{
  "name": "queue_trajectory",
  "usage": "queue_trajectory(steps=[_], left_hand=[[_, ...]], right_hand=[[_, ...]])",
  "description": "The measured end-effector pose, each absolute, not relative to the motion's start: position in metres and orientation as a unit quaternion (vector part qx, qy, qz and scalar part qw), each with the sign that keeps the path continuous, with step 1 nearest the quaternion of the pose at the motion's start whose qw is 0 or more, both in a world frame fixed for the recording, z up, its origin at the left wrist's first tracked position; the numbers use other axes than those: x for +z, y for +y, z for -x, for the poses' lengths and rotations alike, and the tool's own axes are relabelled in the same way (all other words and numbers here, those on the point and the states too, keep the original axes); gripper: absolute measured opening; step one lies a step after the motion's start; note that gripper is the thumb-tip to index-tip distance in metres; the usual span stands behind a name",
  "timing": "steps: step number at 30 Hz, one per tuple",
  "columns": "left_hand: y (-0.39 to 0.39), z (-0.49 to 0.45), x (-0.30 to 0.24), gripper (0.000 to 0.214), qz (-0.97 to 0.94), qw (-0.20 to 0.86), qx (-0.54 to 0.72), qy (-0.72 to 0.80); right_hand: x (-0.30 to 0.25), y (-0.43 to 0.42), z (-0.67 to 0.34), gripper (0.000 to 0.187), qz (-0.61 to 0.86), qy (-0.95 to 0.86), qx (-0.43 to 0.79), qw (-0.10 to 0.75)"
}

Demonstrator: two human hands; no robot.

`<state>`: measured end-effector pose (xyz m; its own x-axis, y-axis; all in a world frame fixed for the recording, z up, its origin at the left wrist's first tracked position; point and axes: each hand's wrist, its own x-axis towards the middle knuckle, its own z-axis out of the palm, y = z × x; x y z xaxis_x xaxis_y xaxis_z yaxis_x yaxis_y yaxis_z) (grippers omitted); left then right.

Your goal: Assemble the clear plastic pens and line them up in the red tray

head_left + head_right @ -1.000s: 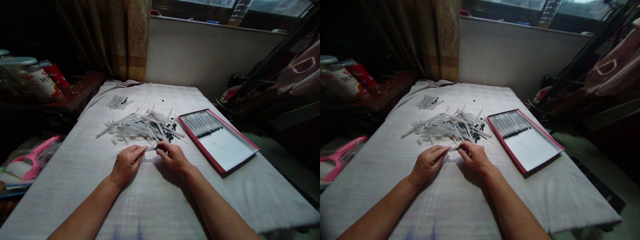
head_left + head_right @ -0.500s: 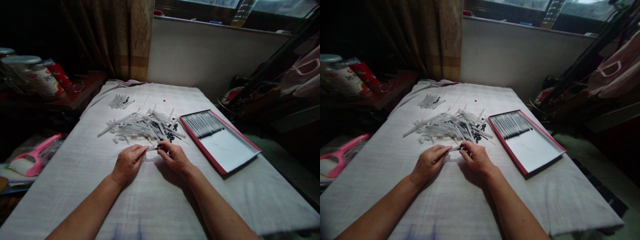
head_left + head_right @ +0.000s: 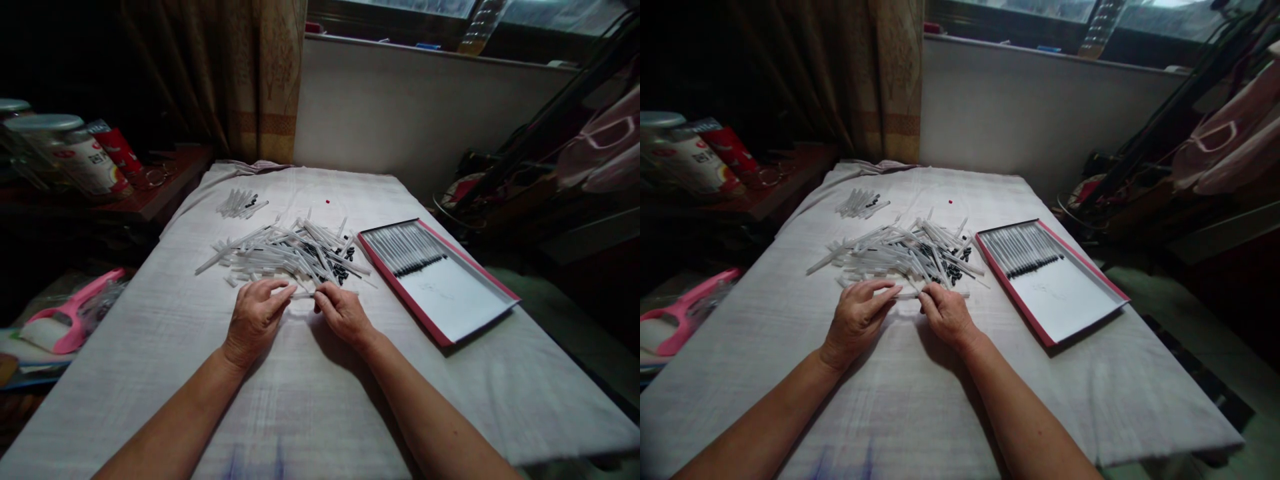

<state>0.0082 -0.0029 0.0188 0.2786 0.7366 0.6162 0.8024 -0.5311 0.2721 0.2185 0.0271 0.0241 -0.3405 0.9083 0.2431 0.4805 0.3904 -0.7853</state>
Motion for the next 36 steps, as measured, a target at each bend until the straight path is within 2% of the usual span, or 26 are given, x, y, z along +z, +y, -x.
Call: queue_trajectory(steps=[3,6,9,12,17,21,27,32,36], left_hand=[[-0.005,-0.011,0.024,0.023,0.757,0.022,-0.404,-0.514],[-0.004,-0.014,0.022,0.027,0.684,-0.156,-0.468,-0.538],[0.0,-0.015,0.021,0.043,0.527,-0.358,-0.533,-0.557],[0.006,-0.01,0.025,0.051,0.383,-0.458,-0.607,-0.524],[0.016,0.008,0.032,0.046,0.3,-0.447,-0.691,-0.483],[0.018,0.013,0.029,0.039,0.331,-0.434,-0.667,-0.508],[0.018,0.011,0.022,0.041,0.37,-0.437,-0.628,-0.526],[0.02,0.012,0.018,0.045,0.381,-0.443,-0.614,-0.53],[0.014,0.011,0.025,0.039,0.503,-0.372,-0.564,-0.539]], right_hand=[[0.021,0.03,-0.219,0.023,0.496,-0.697,0.313,0.413],[0.02,0.028,-0.216,0.024,0.49,-0.671,0.331,0.447],[0.022,0.022,-0.206,0.021,0.449,-0.711,0.348,0.415],[0.026,0.022,-0.194,0.023,0.42,-0.77,0.34,0.338],[0.037,0.046,-0.169,0.027,0.465,-0.845,0.187,0.186],[0.046,0.068,-0.144,0.024,0.482,-0.863,0.069,0.133],[0.049,0.079,-0.118,0.026,0.481,-0.875,0.024,0.059],[0.045,0.072,-0.13,0.026,0.504,-0.852,0.078,0.121],[0.04,0.058,-0.167,0.02,0.512,-0.768,0.261,0.282]])
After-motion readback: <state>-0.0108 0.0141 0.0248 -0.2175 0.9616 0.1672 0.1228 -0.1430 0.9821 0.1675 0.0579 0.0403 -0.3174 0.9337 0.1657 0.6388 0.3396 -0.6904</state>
